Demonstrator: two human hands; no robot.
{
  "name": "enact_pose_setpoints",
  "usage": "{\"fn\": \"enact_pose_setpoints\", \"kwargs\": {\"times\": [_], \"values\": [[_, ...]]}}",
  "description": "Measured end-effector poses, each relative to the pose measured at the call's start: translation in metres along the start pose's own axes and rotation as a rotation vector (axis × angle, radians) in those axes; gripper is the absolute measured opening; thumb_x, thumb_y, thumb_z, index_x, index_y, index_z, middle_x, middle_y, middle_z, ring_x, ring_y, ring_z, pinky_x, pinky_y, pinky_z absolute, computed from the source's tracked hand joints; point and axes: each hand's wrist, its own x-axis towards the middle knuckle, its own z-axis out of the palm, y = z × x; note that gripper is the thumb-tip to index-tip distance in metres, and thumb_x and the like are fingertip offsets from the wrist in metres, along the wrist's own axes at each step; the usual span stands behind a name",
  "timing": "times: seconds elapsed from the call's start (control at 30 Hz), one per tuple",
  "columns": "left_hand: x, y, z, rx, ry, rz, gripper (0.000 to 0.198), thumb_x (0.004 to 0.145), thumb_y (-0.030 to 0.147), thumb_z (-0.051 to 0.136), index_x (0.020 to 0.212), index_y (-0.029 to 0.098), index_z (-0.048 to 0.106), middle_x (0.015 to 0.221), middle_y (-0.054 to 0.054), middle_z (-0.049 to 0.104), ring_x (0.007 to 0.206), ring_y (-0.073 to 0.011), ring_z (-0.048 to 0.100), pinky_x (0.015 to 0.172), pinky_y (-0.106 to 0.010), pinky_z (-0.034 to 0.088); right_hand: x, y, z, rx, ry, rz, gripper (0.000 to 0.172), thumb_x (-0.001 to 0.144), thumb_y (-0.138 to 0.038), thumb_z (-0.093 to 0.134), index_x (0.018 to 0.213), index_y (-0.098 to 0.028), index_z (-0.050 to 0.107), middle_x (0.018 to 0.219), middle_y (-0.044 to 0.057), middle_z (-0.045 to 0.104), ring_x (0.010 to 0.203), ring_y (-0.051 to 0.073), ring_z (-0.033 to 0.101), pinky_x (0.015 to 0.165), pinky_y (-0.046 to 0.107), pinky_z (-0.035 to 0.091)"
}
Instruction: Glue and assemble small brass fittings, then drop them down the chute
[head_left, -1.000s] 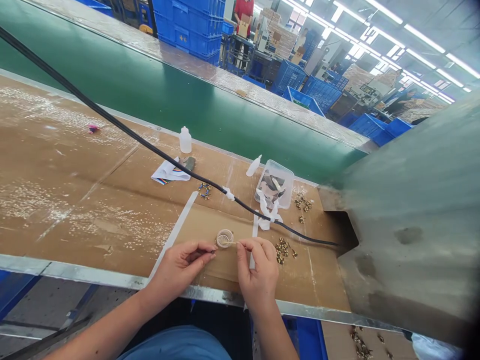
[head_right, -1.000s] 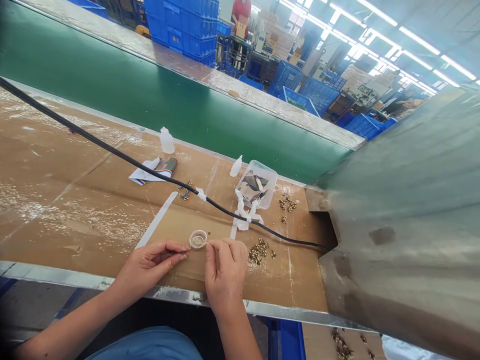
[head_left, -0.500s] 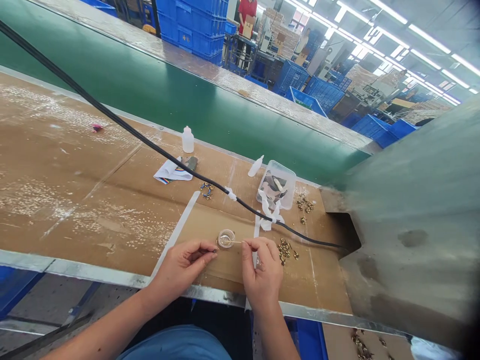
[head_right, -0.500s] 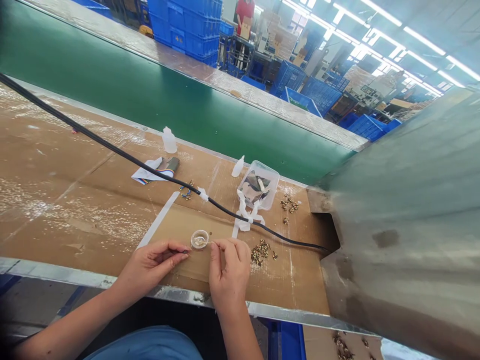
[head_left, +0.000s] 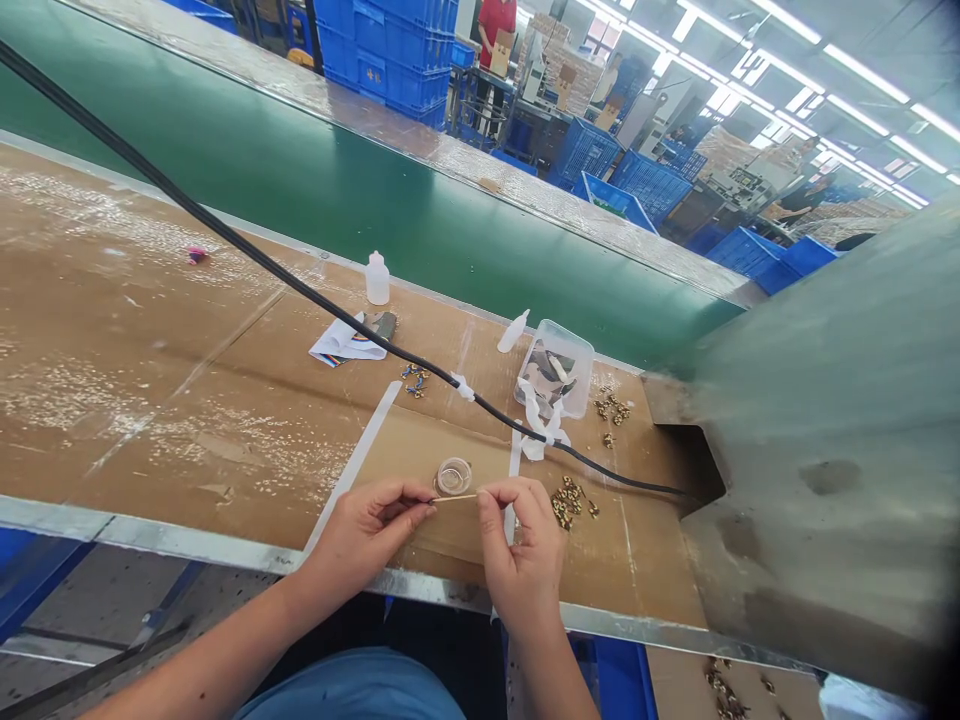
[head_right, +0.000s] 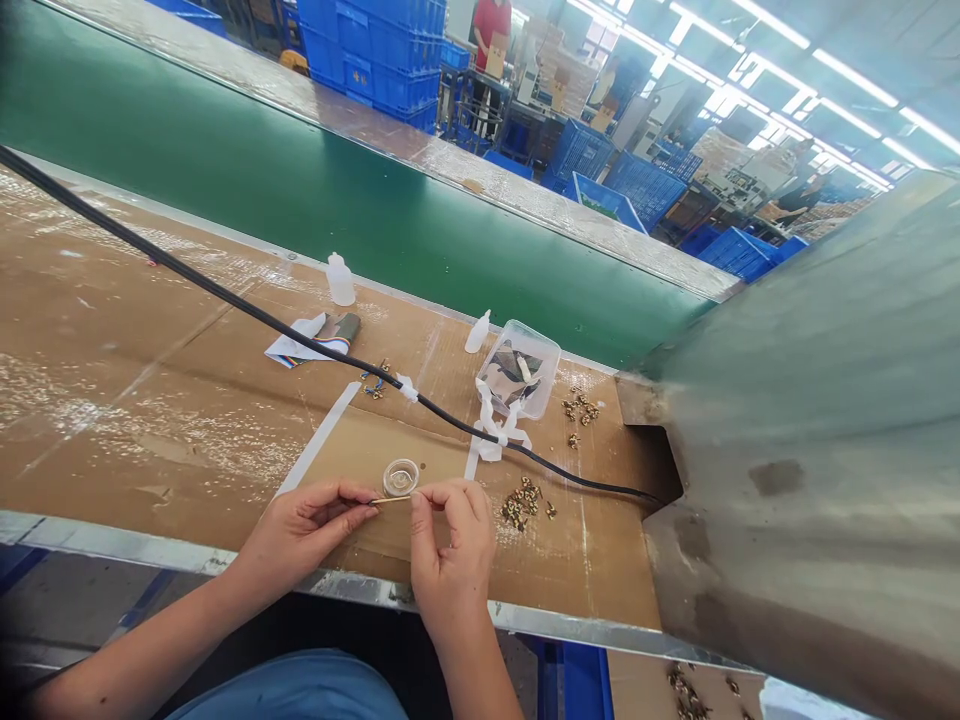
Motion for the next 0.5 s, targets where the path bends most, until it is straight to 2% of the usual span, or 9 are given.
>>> {"fn": "enact_pose_setpoints", "kwargs": {"times": [0.23,0.33,0.5], "values": [[-0.0014,0.0008,0.0000,0.001,0.001,0.003,0.013,0.082,0.028,0.062,0.090,0.020,0.069,0.088,-0.003,0.072,0.082,-0.0179,0.066,0.076,-0.023,0.053,-0.0007,0.0012,-0.0014,0.014,-0.008,0.008,0.013,0.091,-0.018,0.052,0.081,-0.019,0.060,0.079,0.002,0.058,0.079,0.016,0.053,0.071,0.028,0.041],[-0.0003,0.0021,0.0001,0.010,0.000,-0.001,0.013,0.083,0.029,0.062,0.090,0.020,0.069,0.088,-0.003,0.072,0.082,-0.0178,0.066,0.076,-0.023,0.053,0.0010,0.0032,-0.0037,0.014,0.034,0.001,0.012,0.091,-0.018,0.052,0.081,-0.019,0.059,0.079,0.002,0.058,0.079,0.016,0.053,0.072,0.028,0.041],[0.0003,-0.0023,-0.0020,0.029,-0.017,0.007,0.019,0.083,0.036,0.062,0.091,0.020,0.069,0.091,-0.004,0.072,0.084,-0.0199,0.067,0.078,-0.026,0.054,0.0056,0.0097,-0.0008,-0.130,0.104,-0.089,0.009,0.090,-0.018,0.054,0.086,-0.019,0.062,0.085,0.004,0.060,0.085,0.018,0.054,0.078,0.033,0.040]]}}
